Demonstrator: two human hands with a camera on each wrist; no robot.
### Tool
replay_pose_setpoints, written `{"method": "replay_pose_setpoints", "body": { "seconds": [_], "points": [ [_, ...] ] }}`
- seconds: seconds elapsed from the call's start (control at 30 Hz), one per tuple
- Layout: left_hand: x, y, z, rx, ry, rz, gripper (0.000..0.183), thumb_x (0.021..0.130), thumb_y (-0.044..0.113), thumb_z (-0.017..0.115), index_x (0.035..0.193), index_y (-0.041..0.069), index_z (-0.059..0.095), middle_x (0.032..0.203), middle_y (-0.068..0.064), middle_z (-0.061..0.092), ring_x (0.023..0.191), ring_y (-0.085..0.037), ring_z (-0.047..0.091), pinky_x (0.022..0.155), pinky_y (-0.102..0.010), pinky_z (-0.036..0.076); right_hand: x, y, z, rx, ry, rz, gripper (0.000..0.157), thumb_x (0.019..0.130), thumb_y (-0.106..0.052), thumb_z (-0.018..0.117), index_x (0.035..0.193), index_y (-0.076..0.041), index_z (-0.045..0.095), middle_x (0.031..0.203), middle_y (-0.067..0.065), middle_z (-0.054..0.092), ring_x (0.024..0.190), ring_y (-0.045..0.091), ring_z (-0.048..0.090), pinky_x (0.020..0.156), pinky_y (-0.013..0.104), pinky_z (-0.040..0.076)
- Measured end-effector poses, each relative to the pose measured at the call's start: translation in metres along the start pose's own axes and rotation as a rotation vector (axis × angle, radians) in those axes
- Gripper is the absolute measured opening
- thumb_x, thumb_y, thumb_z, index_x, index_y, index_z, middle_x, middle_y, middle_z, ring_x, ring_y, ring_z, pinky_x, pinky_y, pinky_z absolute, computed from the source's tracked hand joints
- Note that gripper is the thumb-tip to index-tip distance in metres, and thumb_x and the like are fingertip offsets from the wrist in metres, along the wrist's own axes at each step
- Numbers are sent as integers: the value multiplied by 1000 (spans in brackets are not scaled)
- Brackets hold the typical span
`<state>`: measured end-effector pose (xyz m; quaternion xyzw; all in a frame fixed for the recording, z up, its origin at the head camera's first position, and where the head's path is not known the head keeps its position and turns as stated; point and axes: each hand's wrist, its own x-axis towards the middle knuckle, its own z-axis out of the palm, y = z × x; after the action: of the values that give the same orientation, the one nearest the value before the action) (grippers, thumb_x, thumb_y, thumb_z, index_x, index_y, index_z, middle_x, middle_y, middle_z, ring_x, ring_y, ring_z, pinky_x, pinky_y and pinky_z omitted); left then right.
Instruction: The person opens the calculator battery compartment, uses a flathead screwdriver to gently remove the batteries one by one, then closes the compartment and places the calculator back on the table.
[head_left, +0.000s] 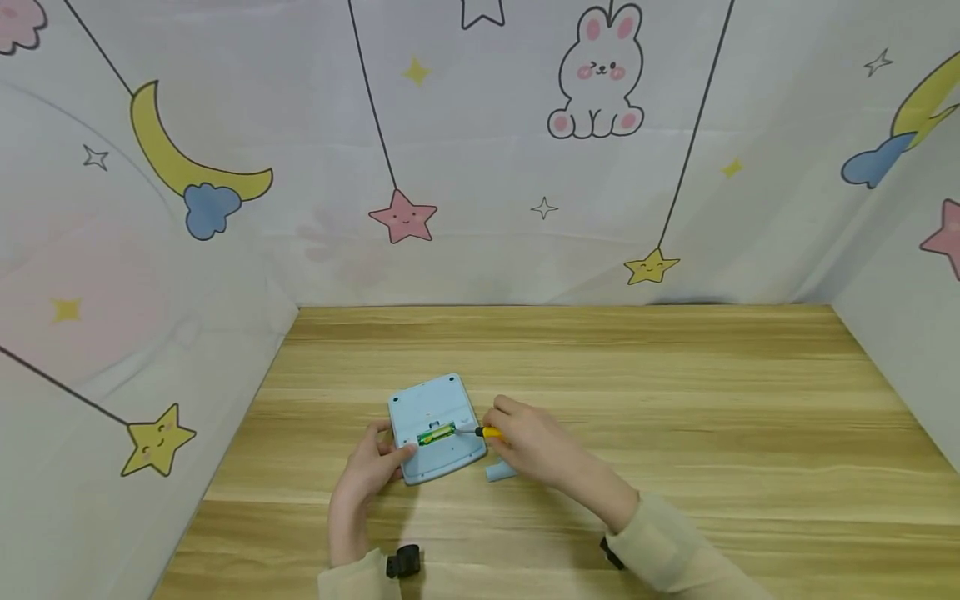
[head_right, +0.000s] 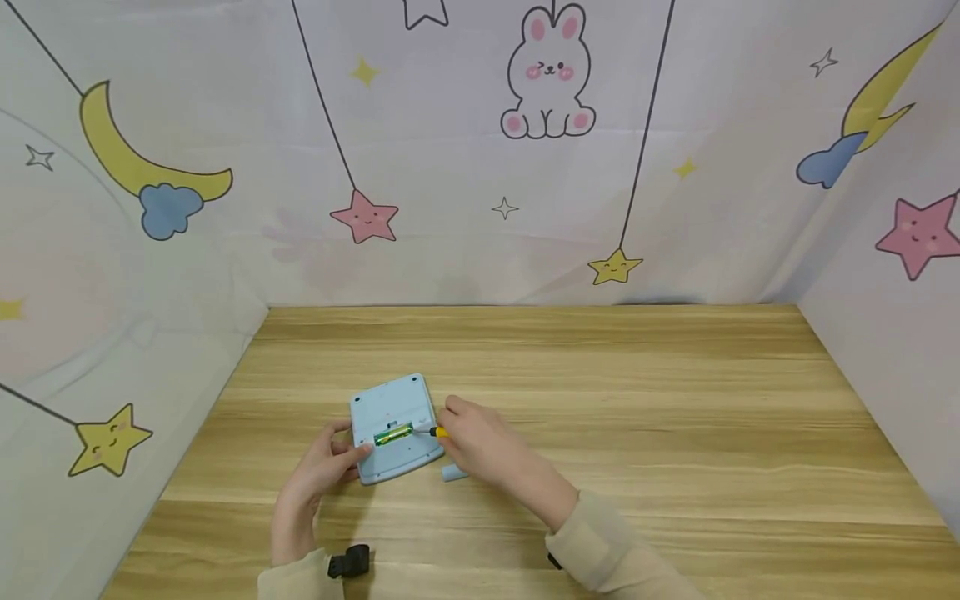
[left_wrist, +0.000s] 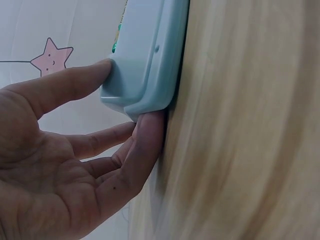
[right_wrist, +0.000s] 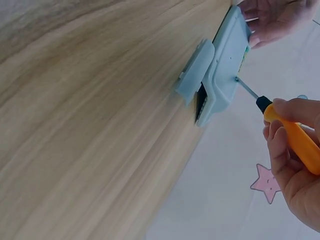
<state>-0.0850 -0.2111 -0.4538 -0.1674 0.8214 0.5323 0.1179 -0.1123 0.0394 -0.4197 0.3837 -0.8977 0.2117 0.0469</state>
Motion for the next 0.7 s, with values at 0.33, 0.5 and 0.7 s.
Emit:
{"method": "replay_pose_setpoints", "body": {
  "seconds": [0.33,0.5,0.7],
  "points": [
    [-2,1,0,-14,-11,8,55,92,9,62,139,-4,35,99,-21,55,80,-18,59,68,-28,55,11,-14,-8,-85,23,-76,14,86,-14,71,97,-5,68,85,0,57,68,5,47,58,14,44],
    [-4,3,0,-17,-10,6,55,92,9,62,139,-5,35,98,-20,54,80,-19,59,68,-29,55,18,-18,-9,-105,10,-86,13,86,-15,71,95,-6,67,84,0,60,67,5,50,58,13,45],
    [-5,3,0,-20,-13,2,55,93,9,61,139,-4,34,97,-19,54,80,-19,59,68,-28,55,26,-26,-14,-154,-30,-98,12,87,-16,71,93,-7,66,82,0,60,67,7,52,58,14,45]
  ]
}}
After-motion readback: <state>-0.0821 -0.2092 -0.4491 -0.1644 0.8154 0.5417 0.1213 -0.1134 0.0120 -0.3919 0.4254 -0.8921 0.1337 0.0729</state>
